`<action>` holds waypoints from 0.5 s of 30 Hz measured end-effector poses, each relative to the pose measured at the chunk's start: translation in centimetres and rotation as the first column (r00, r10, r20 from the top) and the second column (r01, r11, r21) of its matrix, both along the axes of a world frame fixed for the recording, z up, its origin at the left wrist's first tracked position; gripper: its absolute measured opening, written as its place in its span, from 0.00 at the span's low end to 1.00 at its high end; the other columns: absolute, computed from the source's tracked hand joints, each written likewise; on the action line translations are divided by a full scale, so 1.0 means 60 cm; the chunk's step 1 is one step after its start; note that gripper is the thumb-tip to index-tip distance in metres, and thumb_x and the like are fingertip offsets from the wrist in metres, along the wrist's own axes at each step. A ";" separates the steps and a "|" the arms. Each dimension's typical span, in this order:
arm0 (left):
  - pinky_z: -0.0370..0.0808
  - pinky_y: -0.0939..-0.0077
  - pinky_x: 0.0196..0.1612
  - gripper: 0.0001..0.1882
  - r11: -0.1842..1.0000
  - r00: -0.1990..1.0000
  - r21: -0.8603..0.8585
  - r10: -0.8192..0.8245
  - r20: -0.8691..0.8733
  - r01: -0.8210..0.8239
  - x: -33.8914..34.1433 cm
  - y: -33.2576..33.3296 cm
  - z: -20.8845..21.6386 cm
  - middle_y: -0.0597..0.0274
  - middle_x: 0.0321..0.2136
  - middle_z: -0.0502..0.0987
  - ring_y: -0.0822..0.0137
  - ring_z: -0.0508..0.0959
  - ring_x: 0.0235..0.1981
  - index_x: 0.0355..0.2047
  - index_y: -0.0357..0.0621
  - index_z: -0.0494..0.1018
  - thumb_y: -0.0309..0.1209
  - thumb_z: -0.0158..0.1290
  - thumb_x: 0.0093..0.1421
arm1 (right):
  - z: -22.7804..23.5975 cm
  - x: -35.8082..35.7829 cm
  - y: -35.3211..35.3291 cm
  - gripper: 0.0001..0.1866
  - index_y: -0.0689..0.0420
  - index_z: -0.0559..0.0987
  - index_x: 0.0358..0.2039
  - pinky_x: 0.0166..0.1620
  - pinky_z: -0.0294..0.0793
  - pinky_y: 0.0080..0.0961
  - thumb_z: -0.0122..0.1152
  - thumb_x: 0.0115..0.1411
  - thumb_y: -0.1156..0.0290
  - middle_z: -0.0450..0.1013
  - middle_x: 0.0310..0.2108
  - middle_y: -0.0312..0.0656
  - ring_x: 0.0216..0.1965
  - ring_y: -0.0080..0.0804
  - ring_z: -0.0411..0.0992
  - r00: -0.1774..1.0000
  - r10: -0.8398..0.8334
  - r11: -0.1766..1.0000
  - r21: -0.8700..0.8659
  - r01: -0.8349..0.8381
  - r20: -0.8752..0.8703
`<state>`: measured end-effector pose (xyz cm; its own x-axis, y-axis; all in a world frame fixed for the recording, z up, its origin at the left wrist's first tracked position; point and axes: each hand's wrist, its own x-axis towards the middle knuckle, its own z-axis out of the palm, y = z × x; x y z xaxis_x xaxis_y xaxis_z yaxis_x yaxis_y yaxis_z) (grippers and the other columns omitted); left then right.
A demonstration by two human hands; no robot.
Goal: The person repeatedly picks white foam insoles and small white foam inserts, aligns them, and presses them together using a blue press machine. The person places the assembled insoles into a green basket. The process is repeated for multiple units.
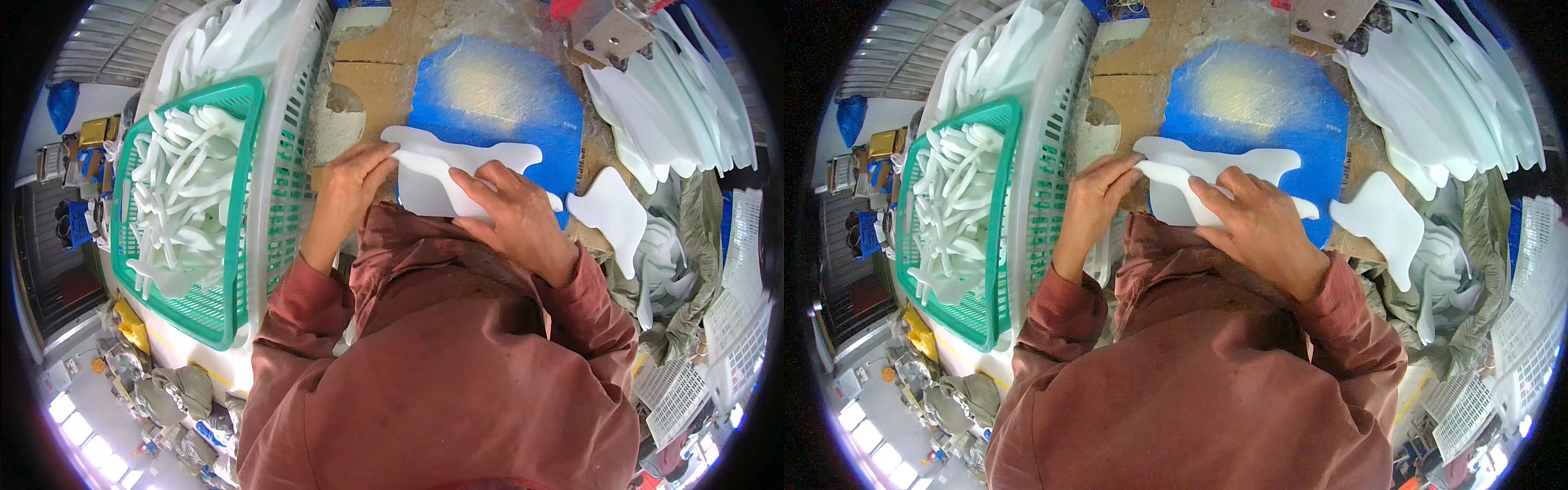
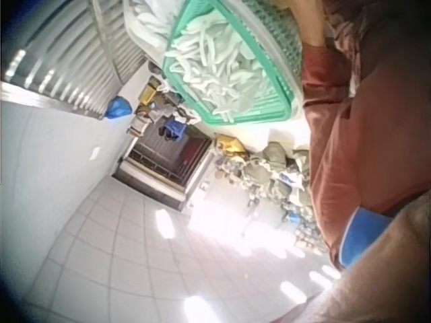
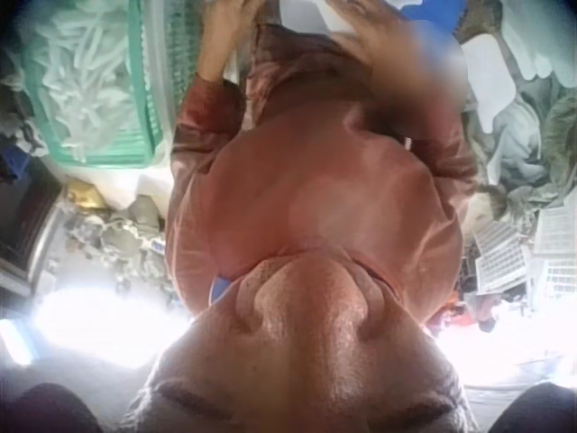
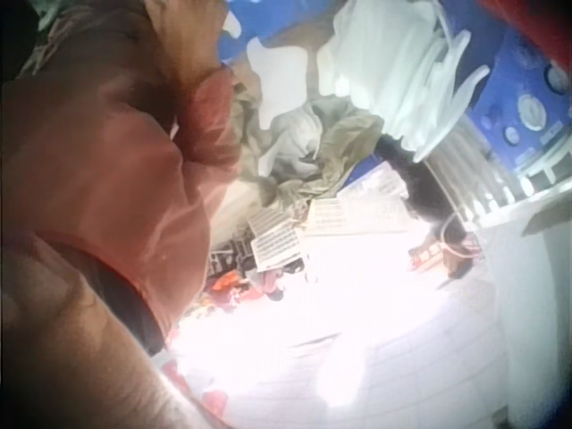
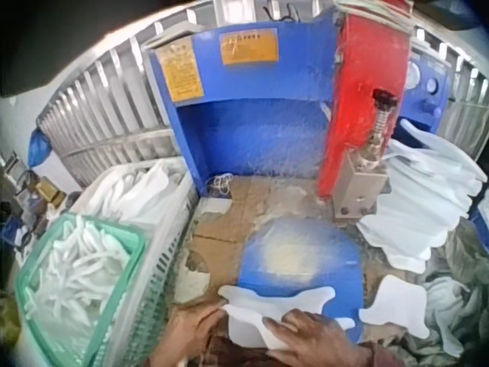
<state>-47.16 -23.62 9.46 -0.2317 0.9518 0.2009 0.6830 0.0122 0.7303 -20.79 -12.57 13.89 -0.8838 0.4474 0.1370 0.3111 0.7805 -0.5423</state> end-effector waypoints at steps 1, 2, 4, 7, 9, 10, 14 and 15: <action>0.81 0.67 0.43 0.12 1.000 1.000 0.004 0.011 -0.027 -0.011 -0.006 0.009 -0.005 0.50 0.40 0.85 0.56 0.86 0.39 0.48 0.37 0.84 0.26 0.62 0.66 | -0.005 -0.009 0.004 0.35 0.55 0.77 0.62 0.41 0.78 0.38 0.77 0.53 0.66 0.71 0.42 0.45 0.40 0.45 0.76 1.000 0.006 1.000 0.006 -0.006 0.001; 0.81 0.65 0.43 0.11 1.000 0.998 0.016 0.020 -0.056 -0.019 -0.011 0.018 -0.010 0.51 0.40 0.84 0.54 0.85 0.40 0.47 0.38 0.85 0.27 0.63 0.65 | -0.010 -0.017 0.007 0.34 0.55 0.77 0.61 0.41 0.78 0.38 0.77 0.53 0.66 0.71 0.42 0.45 0.40 0.45 0.76 1.000 0.011 1.000 0.010 -0.011 0.000; 0.81 0.63 0.44 0.11 0.999 0.995 0.024 0.045 -0.087 -0.043 -0.018 0.029 -0.019 0.53 0.41 0.83 0.52 0.84 0.41 0.45 0.39 0.85 0.27 0.64 0.63 | -0.021 -0.030 0.015 0.32 0.54 0.76 0.60 0.43 0.79 0.40 0.75 0.55 0.63 0.71 0.43 0.45 0.41 0.45 0.77 0.999 0.029 0.999 0.016 -0.029 0.013; 0.81 0.63 0.44 0.10 0.997 0.990 0.013 0.072 -0.119 -0.071 -0.026 0.041 -0.035 0.55 0.40 0.83 0.53 0.84 0.40 0.44 0.40 0.86 0.27 0.65 0.62 | -0.037 -0.047 0.027 0.31 0.55 0.76 0.59 0.43 0.79 0.41 0.75 0.57 0.62 0.70 0.44 0.44 0.42 0.45 0.78 0.999 0.040 0.999 0.027 -0.041 0.033; 0.81 0.62 0.43 0.10 0.997 0.983 0.016 0.075 -0.169 -0.074 -0.032 0.049 -0.046 0.55 0.39 0.83 0.54 0.84 0.40 0.43 0.40 0.86 0.28 0.65 0.62 | -0.047 -0.055 0.034 0.30 0.55 0.76 0.59 0.43 0.79 0.41 0.74 0.57 0.62 0.70 0.44 0.44 0.42 0.45 0.78 0.998 0.042 0.999 0.029 -0.044 0.051; 0.81 0.62 0.43 0.09 0.997 0.977 0.022 0.080 -0.196 -0.077 -0.034 0.052 -0.051 0.56 0.39 0.83 0.54 0.84 0.40 0.42 0.41 0.86 0.28 0.65 0.62 | -0.051 -0.059 0.037 0.30 0.56 0.76 0.59 0.43 0.79 0.41 0.74 0.57 0.61 0.70 0.44 0.44 0.42 0.45 0.78 0.997 0.042 0.999 0.027 -0.044 0.062; 0.81 0.62 0.43 0.08 0.996 0.961 0.037 0.093 -0.259 -0.087 -0.039 0.062 -0.071 0.57 0.39 0.83 0.54 0.84 0.40 0.41 0.42 0.86 0.30 0.65 0.61 | -0.063 -0.068 0.047 0.30 0.57 0.76 0.59 0.43 0.79 0.41 0.74 0.57 0.61 0.69 0.43 0.45 0.41 0.44 0.77 0.996 0.045 0.999 0.028 -0.047 0.079; 0.81 0.62 0.42 0.08 0.995 0.960 0.028 0.096 -0.262 -0.091 -0.040 0.063 -0.074 0.58 0.39 0.83 0.54 0.84 0.39 0.40 0.43 0.87 0.30 0.65 0.61 | -0.065 -0.070 0.049 0.30 0.57 0.77 0.58 0.43 0.79 0.41 0.74 0.57 0.61 0.69 0.43 0.45 0.42 0.44 0.77 0.996 0.043 0.998 0.032 -0.046 0.083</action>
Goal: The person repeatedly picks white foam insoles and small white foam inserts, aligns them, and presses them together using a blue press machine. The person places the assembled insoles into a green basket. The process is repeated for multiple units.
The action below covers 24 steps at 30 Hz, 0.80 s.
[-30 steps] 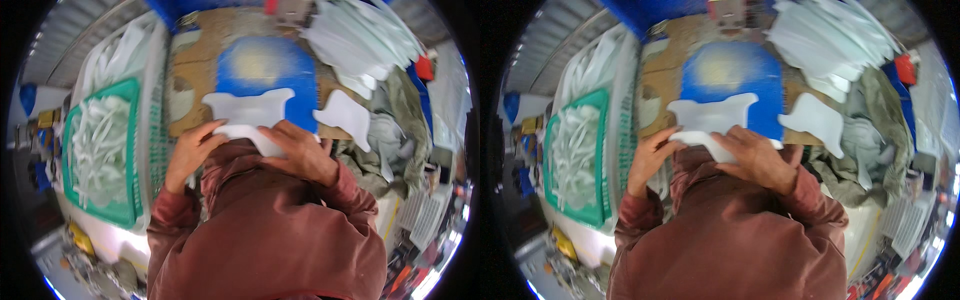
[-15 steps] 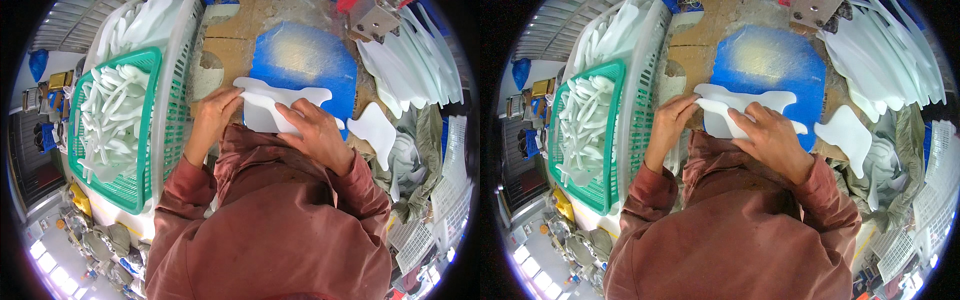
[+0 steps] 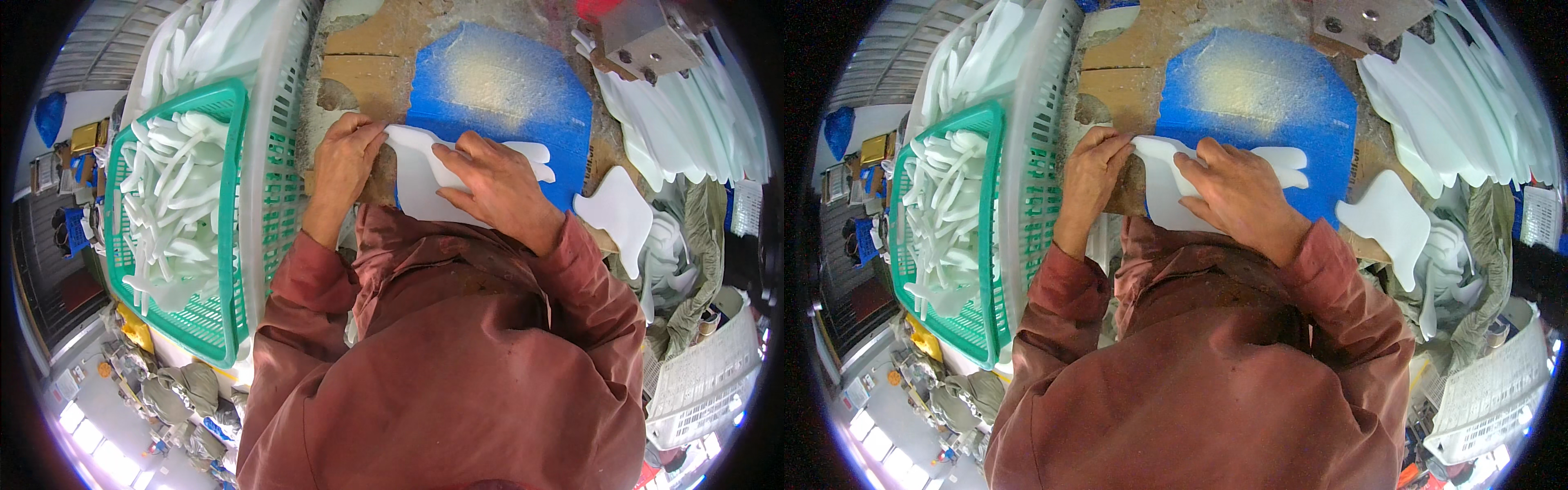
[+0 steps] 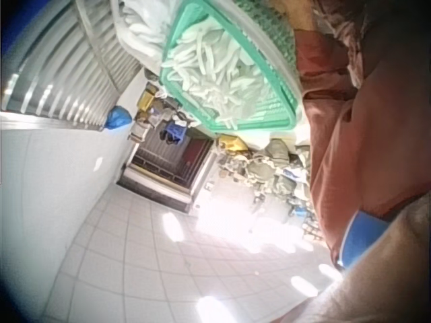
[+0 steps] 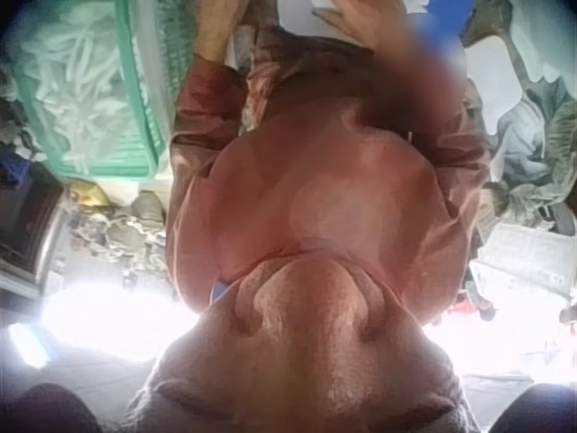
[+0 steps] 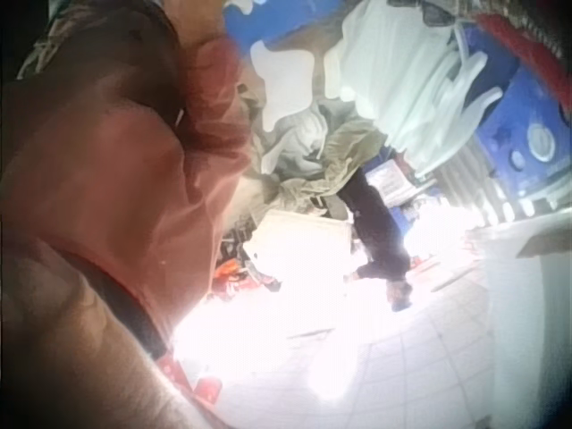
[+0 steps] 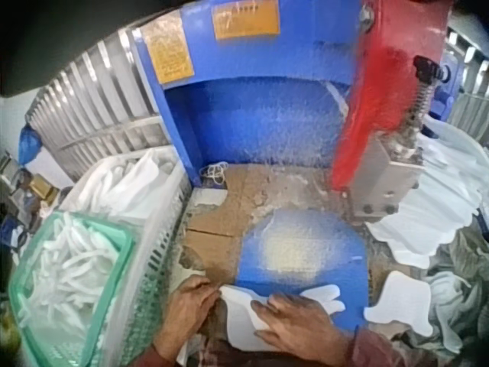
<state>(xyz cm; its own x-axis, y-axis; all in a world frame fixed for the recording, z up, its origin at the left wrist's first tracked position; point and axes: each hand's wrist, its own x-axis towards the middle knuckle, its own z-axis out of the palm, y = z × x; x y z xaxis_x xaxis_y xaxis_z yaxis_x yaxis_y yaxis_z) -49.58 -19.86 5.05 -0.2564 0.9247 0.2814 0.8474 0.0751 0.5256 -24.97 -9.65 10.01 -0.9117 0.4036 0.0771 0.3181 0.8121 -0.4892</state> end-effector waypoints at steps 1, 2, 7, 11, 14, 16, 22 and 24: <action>0.81 0.62 0.42 0.08 1.000 1.000 -0.001 0.003 -0.014 -0.003 -0.001 0.000 -0.002 0.58 0.38 0.83 0.54 0.84 0.39 0.40 0.43 0.87 0.30 0.65 0.61 | -0.001 -0.001 0.001 0.30 0.57 0.77 0.58 0.44 0.79 0.41 0.74 0.57 0.61 0.70 0.43 0.45 0.42 0.44 0.77 1.000 -0.001 1.000 0.004 0.001 0.004; 0.81 0.62 0.43 0.08 1.000 1.000 -0.012 0.007 -0.026 -0.007 -0.001 0.001 -0.004 0.58 0.38 0.83 0.54 0.84 0.39 0.40 0.43 0.87 0.30 0.65 0.61 | -0.003 -0.003 0.002 0.30 0.57 0.77 0.58 0.44 0.79 0.42 0.74 0.57 0.61 0.70 0.43 0.45 0.42 0.44 0.77 1.000 -0.001 1.000 0.007 0.001 0.008; 0.81 0.61 0.43 0.08 0.998 1.000 -0.064 0.024 -0.019 -0.025 0.000 0.001 -0.008 0.58 0.38 0.83 0.53 0.84 0.40 0.40 0.44 0.87 0.30 0.65 0.61 | -0.010 -0.009 0.007 0.30 0.57 0.77 0.58 0.45 0.79 0.42 0.75 0.57 0.61 0.70 0.44 0.45 0.43 0.45 0.78 1.000 -0.010 1.000 -0.013 0.010 0.018; 0.81 0.61 0.43 0.08 0.995 0.999 -0.098 0.032 -0.004 -0.032 -0.002 0.005 -0.010 0.58 0.38 0.84 0.53 0.84 0.41 0.40 0.44 0.87 0.31 0.65 0.61 | -0.014 -0.011 0.011 0.30 0.57 0.78 0.57 0.46 0.80 0.42 0.75 0.57 0.61 0.71 0.44 0.45 0.44 0.46 0.78 0.999 -0.026 0.999 -0.020 0.027 0.028; 0.81 0.60 0.43 0.08 0.995 0.999 -0.100 -0.004 -0.035 0.001 -0.005 0.009 -0.013 0.58 0.38 0.84 0.52 0.83 0.40 0.39 0.44 0.87 0.32 0.65 0.61 | -0.015 -0.010 0.014 0.29 0.57 0.78 0.57 0.46 0.80 0.42 0.74 0.57 0.60 0.71 0.44 0.46 0.44 0.46 0.78 0.997 -0.036 0.999 -0.030 0.038 0.063; 0.81 0.59 0.43 0.08 0.996 1.000 -0.085 -0.019 -0.024 0.017 -0.007 0.011 -0.013 0.57 0.37 0.83 0.51 0.83 0.39 0.38 0.44 0.86 0.33 0.65 0.61 | -0.015 -0.010 0.016 0.28 0.58 0.79 0.57 0.46 0.80 0.43 0.74 0.58 0.60 0.72 0.44 0.46 0.44 0.46 0.78 0.997 -0.036 0.998 -0.041 0.039 0.065; 0.80 0.56 0.42 0.08 0.992 0.999 -0.124 0.018 0.039 -0.013 -0.008 0.021 -0.010 0.55 0.34 0.83 0.48 0.83 0.38 0.36 0.43 0.86 0.34 0.65 0.61 | -0.017 -0.017 0.015 0.25 0.59 0.80 0.54 0.46 0.80 0.44 0.73 0.59 0.60 0.74 0.44 0.48 0.44 0.48 0.79 0.992 -0.029 0.999 -0.035 0.034 0.122; 0.79 0.55 0.41 0.08 0.990 0.999 -0.137 0.024 0.029 -0.019 -0.007 0.024 -0.009 0.54 0.34 0.82 0.47 0.83 0.38 0.35 0.43 0.85 0.34 0.66 0.61 | -0.018 -0.020 0.012 0.24 0.60 0.80 0.52 0.46 0.81 0.44 0.72 0.59 0.60 0.74 0.44 0.48 0.44 0.48 0.79 0.989 -0.034 0.999 -0.028 0.038 0.146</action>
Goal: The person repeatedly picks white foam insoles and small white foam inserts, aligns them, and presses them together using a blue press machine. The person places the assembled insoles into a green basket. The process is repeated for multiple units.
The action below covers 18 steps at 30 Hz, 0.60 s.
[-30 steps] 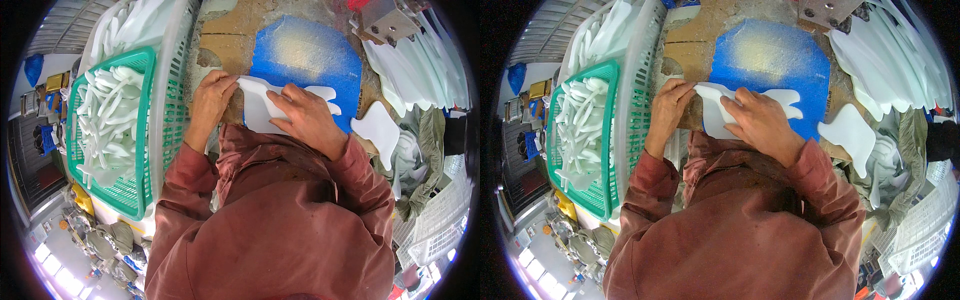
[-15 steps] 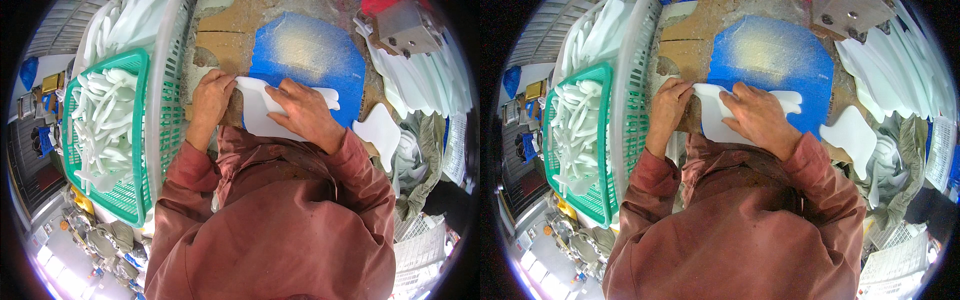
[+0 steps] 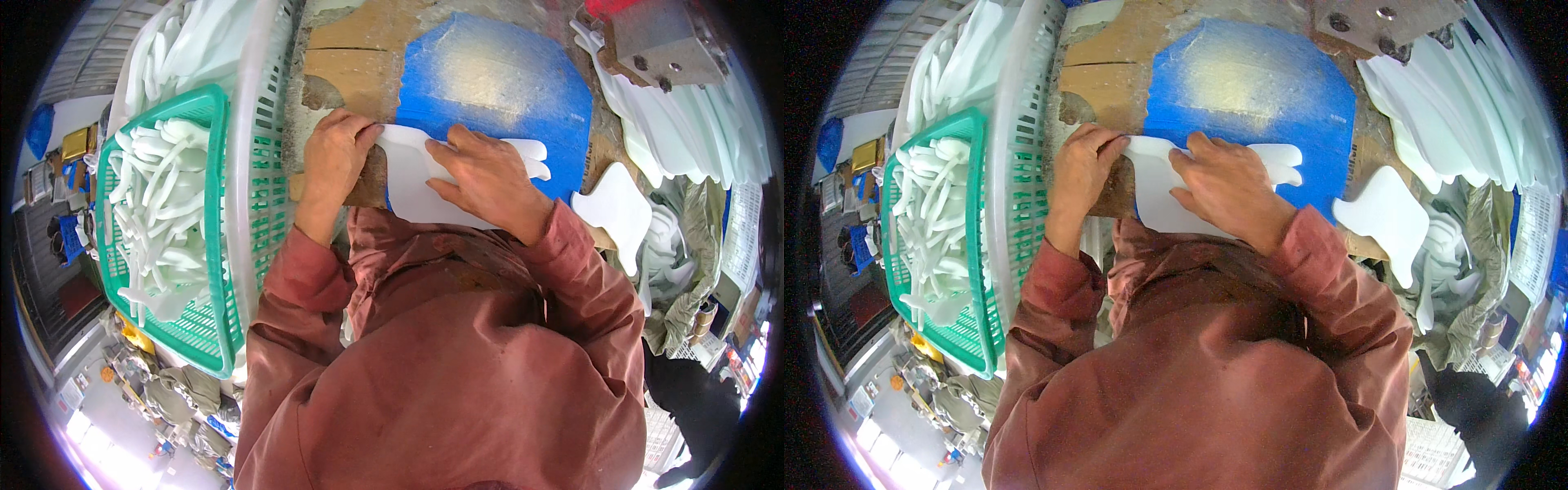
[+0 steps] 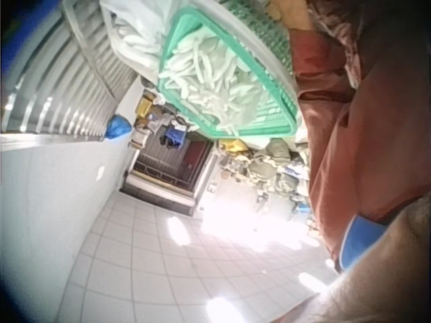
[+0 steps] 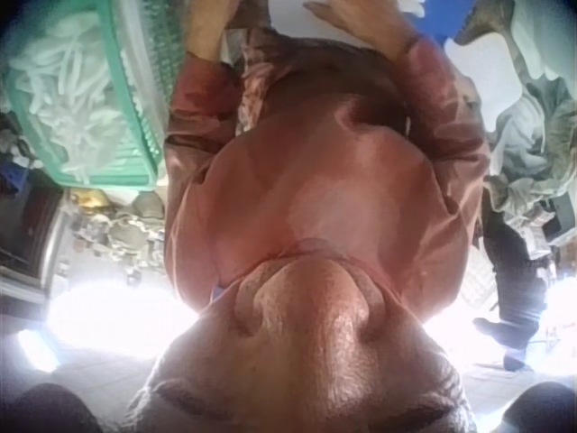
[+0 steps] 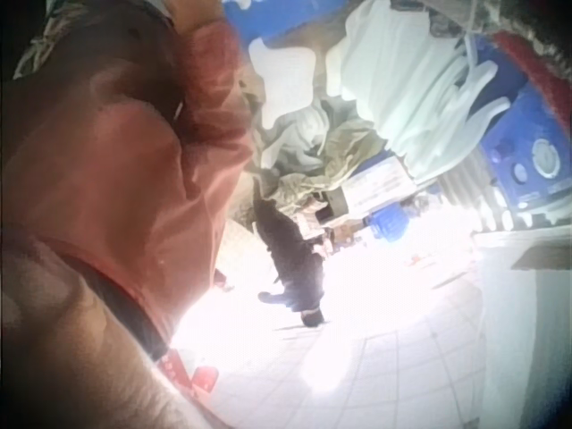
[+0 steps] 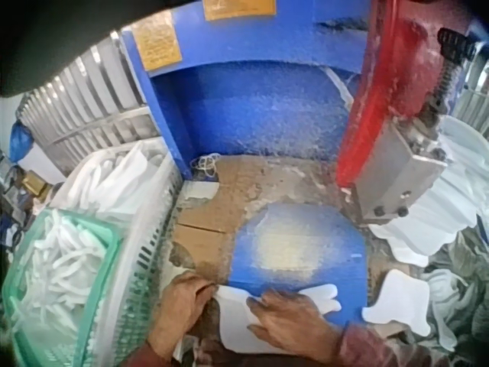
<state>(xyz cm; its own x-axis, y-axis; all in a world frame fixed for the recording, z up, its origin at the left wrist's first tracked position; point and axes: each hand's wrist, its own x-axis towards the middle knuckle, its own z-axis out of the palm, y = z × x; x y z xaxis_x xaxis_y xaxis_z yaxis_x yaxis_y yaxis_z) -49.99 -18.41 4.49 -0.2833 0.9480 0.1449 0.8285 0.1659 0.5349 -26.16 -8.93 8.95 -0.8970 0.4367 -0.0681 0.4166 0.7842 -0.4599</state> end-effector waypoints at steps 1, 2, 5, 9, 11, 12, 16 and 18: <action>0.79 0.55 0.41 0.08 1.000 1.000 -0.013 0.015 0.005 -0.015 0.001 0.001 0.000 0.54 0.34 0.82 0.47 0.83 0.38 0.35 0.44 0.85 0.35 0.66 0.61 | 0.000 -0.001 -0.001 0.23 0.60 0.81 0.51 0.46 0.81 0.43 0.72 0.59 0.60 0.74 0.44 0.48 0.44 0.48 0.80 1.000 -0.001 1.000 0.012 0.001 0.001; 0.79 0.55 0.41 0.08 0.999 1.000 -0.024 0.027 0.009 -0.027 0.001 0.002 -0.001 0.53 0.34 0.82 0.47 0.83 0.38 0.34 0.44 0.85 0.35 0.66 0.60 | -0.001 -0.003 -0.002 0.23 0.60 0.81 0.50 0.46 0.81 0.43 0.72 0.60 0.60 0.75 0.44 0.48 0.44 0.48 0.80 1.000 0.000 0.999 0.032 0.000 -0.013; 0.79 0.54 0.42 0.08 0.997 0.998 -0.047 0.056 0.009 -0.055 0.002 0.003 -0.004 0.52 0.34 0.82 0.46 0.83 0.38 0.34 0.44 0.84 0.35 0.66 0.60 | -0.001 -0.007 -0.001 0.25 0.57 0.81 0.54 0.42 0.80 0.41 0.73 0.58 0.60 0.73 0.42 0.46 0.41 0.45 0.79 0.998 -0.001 0.998 0.063 -0.002 0.058; 0.79 0.53 0.42 0.10 0.994 0.998 -0.093 0.061 0.016 -0.059 0.002 0.007 -0.003 0.51 0.36 0.82 0.46 0.83 0.39 0.39 0.46 0.83 0.35 0.67 0.60 | -0.004 -0.013 0.004 0.24 0.57 0.82 0.53 0.43 0.80 0.41 0.72 0.59 0.61 0.74 0.42 0.46 0.42 0.45 0.79 0.996 0.023 0.996 0.083 -0.030 0.086; 0.79 0.53 0.41 0.11 0.994 0.996 -0.080 0.084 0.040 -0.081 0.004 0.009 0.007 0.52 0.36 0.82 0.46 0.83 0.39 0.42 0.46 0.82 0.33 0.66 0.61 | -0.007 -0.013 0.006 0.23 0.58 0.82 0.52 0.43 0.81 0.42 0.72 0.59 0.61 0.74 0.42 0.47 0.42 0.45 0.79 0.994 0.034 0.994 0.096 -0.044 0.105; 0.79 0.53 0.41 0.11 0.989 0.993 -0.108 0.106 0.060 -0.099 0.007 0.010 0.014 0.52 0.37 0.82 0.46 0.83 0.39 0.44 0.46 0.82 0.32 0.65 0.61 | -0.008 -0.012 0.007 0.22 0.58 0.82 0.52 0.43 0.81 0.42 0.72 0.59 0.61 0.75 0.42 0.47 0.43 0.45 0.79 0.995 0.042 0.994 0.095 -0.051 0.092; 0.80 0.53 0.42 0.12 0.999 1.000 0.049 -0.009 0.004 0.009 0.029 0.011 0.044 0.51 0.38 0.82 0.46 0.83 0.39 0.47 0.46 0.81 0.28 0.63 0.62 | -0.010 -0.014 0.010 0.21 0.58 0.82 0.51 0.43 0.81 0.43 0.72 0.59 0.62 0.75 0.42 0.47 0.44 0.46 0.79 0.992 0.048 0.994 0.088 -0.059 0.112; 0.81 0.53 0.42 0.12 0.982 0.991 0.137 -0.134 0.027 0.129 0.055 0.017 0.043 0.50 0.39 0.82 0.45 0.84 0.40 0.47 0.45 0.81 0.27 0.62 0.63 | -0.008 -0.019 0.010 0.22 0.58 0.82 0.51 0.43 0.81 0.43 0.72 0.59 0.62 0.75 0.42 0.47 0.44 0.46 0.79 0.988 0.059 0.993 0.098 -0.073 0.140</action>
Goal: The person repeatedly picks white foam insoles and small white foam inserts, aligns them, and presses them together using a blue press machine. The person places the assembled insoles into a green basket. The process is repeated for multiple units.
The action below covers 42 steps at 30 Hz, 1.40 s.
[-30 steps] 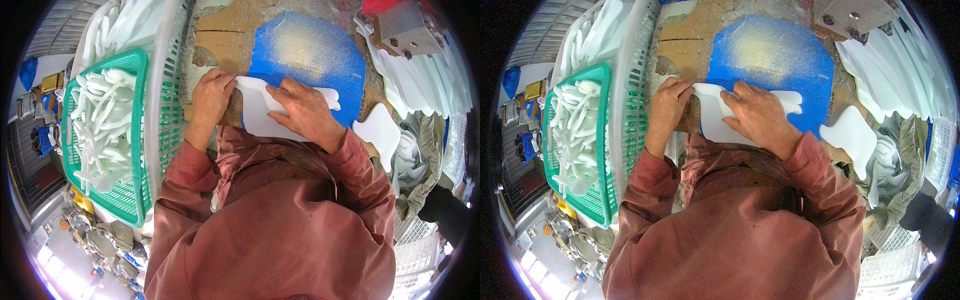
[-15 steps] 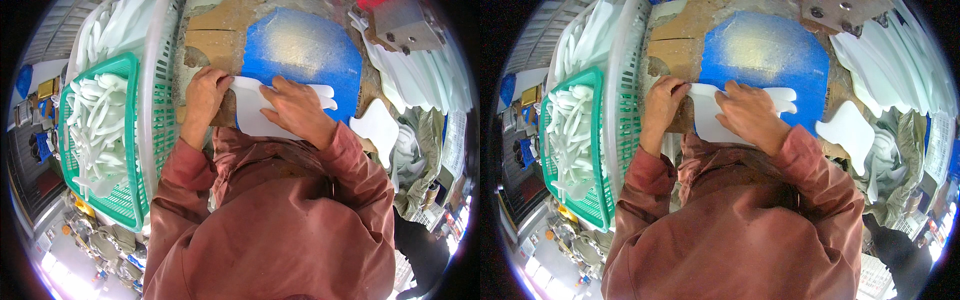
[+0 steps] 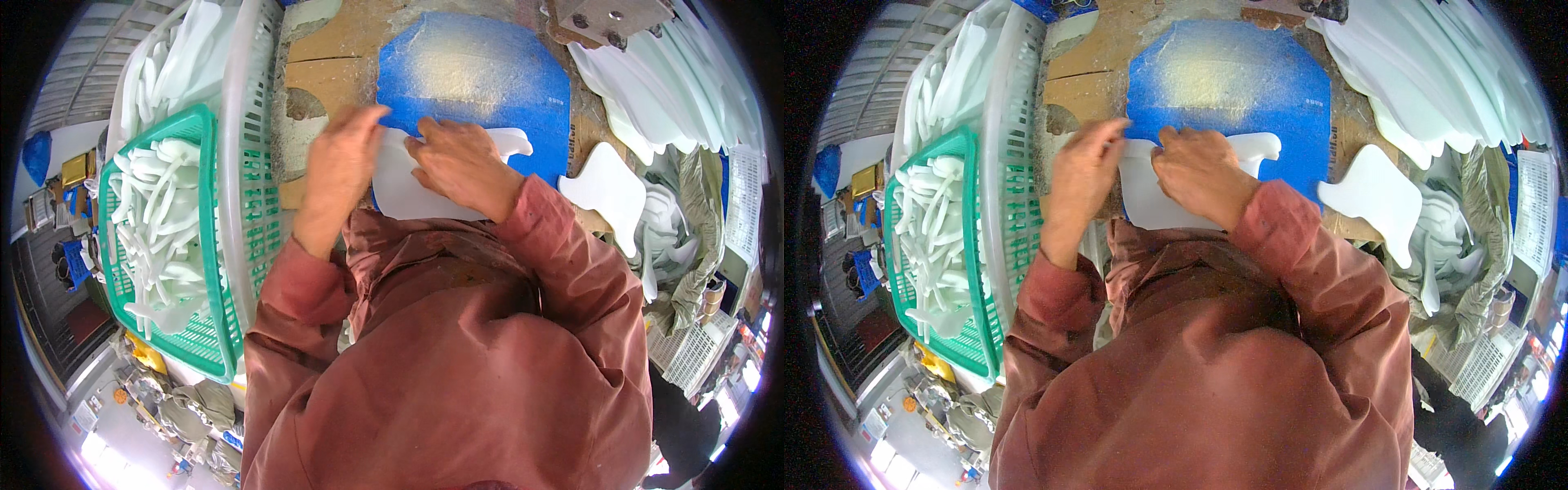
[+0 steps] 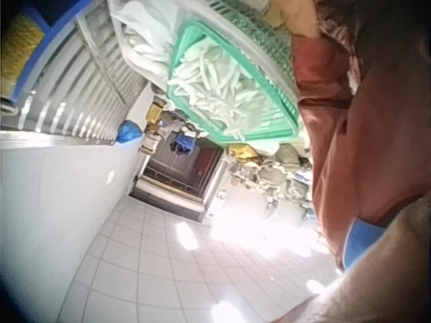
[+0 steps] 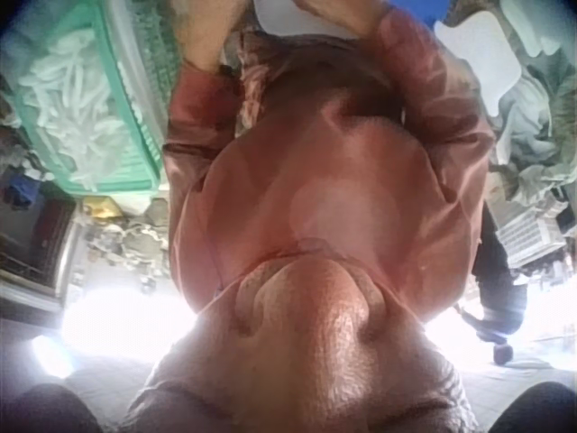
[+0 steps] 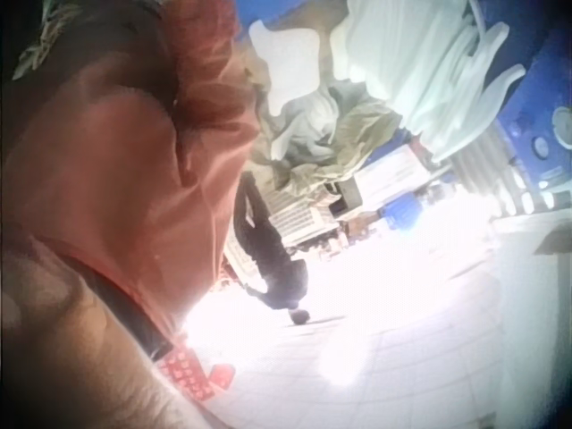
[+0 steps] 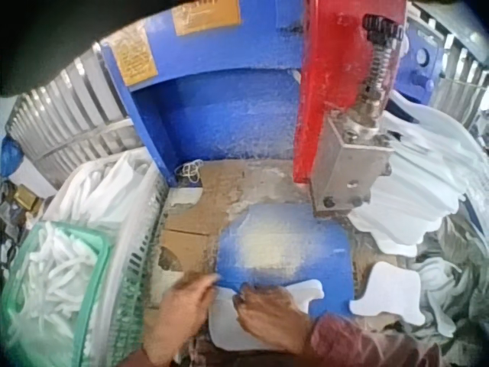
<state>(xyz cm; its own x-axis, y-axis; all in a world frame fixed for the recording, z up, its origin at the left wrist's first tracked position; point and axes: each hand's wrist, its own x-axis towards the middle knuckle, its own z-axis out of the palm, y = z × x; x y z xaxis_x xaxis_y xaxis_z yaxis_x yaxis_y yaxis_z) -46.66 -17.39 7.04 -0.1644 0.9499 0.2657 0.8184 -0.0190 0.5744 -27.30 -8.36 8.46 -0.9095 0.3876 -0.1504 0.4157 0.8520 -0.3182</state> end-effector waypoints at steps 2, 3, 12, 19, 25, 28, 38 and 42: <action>0.81 0.52 0.42 0.12 0.991 0.999 -0.128 -0.041 -0.005 0.040 0.018 0.009 -0.009 0.50 0.40 0.83 0.44 0.84 0.40 0.47 0.47 0.81 0.27 0.62 0.63 | 0.005 -0.003 0.001 0.22 0.58 0.82 0.52 0.43 0.81 0.43 0.72 0.59 0.61 0.75 0.42 0.47 0.44 0.47 0.79 0.999 0.013 1.000 0.022 -0.014 0.038; 0.81 0.52 0.42 0.12 0.979 0.997 -0.187 -0.079 -0.001 0.078 0.024 0.014 -0.014 0.50 0.40 0.83 0.43 0.84 0.41 0.47 0.47 0.82 0.27 0.61 0.63 | 0.011 0.004 0.001 0.22 0.57 0.82 0.51 0.43 0.81 0.44 0.72 0.59 0.61 0.75 0.42 0.47 0.44 0.47 0.79 0.999 0.005 1.000 0.017 -0.004 -0.038; 0.81 0.55 0.41 0.11 0.990 0.999 -0.140 -0.009 0.046 0.016 0.037 -0.002 -0.036 0.52 0.38 0.83 0.48 0.83 0.38 0.46 0.46 0.86 0.30 0.63 0.63 | 0.026 0.153 0.014 0.10 0.56 0.85 0.43 0.39 0.78 0.41 0.70 0.62 0.71 0.79 0.37 0.49 0.37 0.50 0.80 0.757 -0.561 0.809 -0.417 0.414 -0.337; 0.79 0.59 0.38 0.13 0.995 1.000 -0.099 -0.020 0.004 0.020 0.043 -0.006 -0.037 0.53 0.37 0.82 0.50 0.83 0.34 0.47 0.43 0.85 0.33 0.65 0.63 | -0.016 0.153 0.007 0.07 0.57 0.86 0.41 0.38 0.78 0.37 0.68 0.62 0.74 0.78 0.35 0.48 0.34 0.46 0.78 0.620 -0.665 0.743 -0.447 0.498 -0.416; 0.80 0.57 0.41 0.11 0.993 1.000 -0.119 0.030 0.005 -0.029 0.049 -0.007 -0.042 0.55 0.36 0.81 0.49 0.83 0.38 0.42 0.44 0.85 0.31 0.68 0.58 | -0.026 0.146 0.013 0.07 0.57 0.86 0.41 0.40 0.78 0.39 0.67 0.63 0.74 0.78 0.37 0.48 0.36 0.48 0.78 0.646 -0.650 0.759 -0.386 0.525 -0.400; 0.80 0.56 0.41 0.11 0.991 1.000 -0.129 0.025 -0.004 -0.026 0.049 -0.006 -0.042 0.55 0.36 0.81 0.48 0.83 0.38 0.42 0.44 0.84 0.30 0.68 0.58 | -0.032 0.144 0.013 0.06 0.57 0.85 0.40 0.41 0.78 0.40 0.66 0.63 0.75 0.77 0.37 0.48 0.37 0.51 0.78 0.669 -0.635 0.772 -0.346 0.533 -0.387; 0.80 0.61 0.37 0.12 0.993 1.000 -0.116 -0.007 -0.003 0.006 0.045 -0.003 -0.045 0.52 0.37 0.83 0.52 0.84 0.33 0.46 0.42 0.85 0.30 0.66 0.62 | -0.055 0.136 0.023 0.05 0.58 0.81 0.41 0.42 0.81 0.46 0.65 0.64 0.74 0.76 0.40 0.50 0.40 0.55 0.79 0.742 -0.557 0.830 -0.218 0.513 -0.373; 0.80 0.58 0.40 0.16 0.984 0.989 -0.179 0.033 0.141 -0.008 0.044 -0.008 -0.030 0.51 0.38 0.83 0.49 0.84 0.37 0.51 0.42 0.82 0.28 0.65 0.62 | -0.060 0.132 0.023 0.09 0.57 0.79 0.45 0.41 0.80 0.46 0.66 0.64 0.73 0.76 0.41 0.49 0.38 0.55 0.79 0.764 -0.556 0.829 -0.152 0.539 -0.328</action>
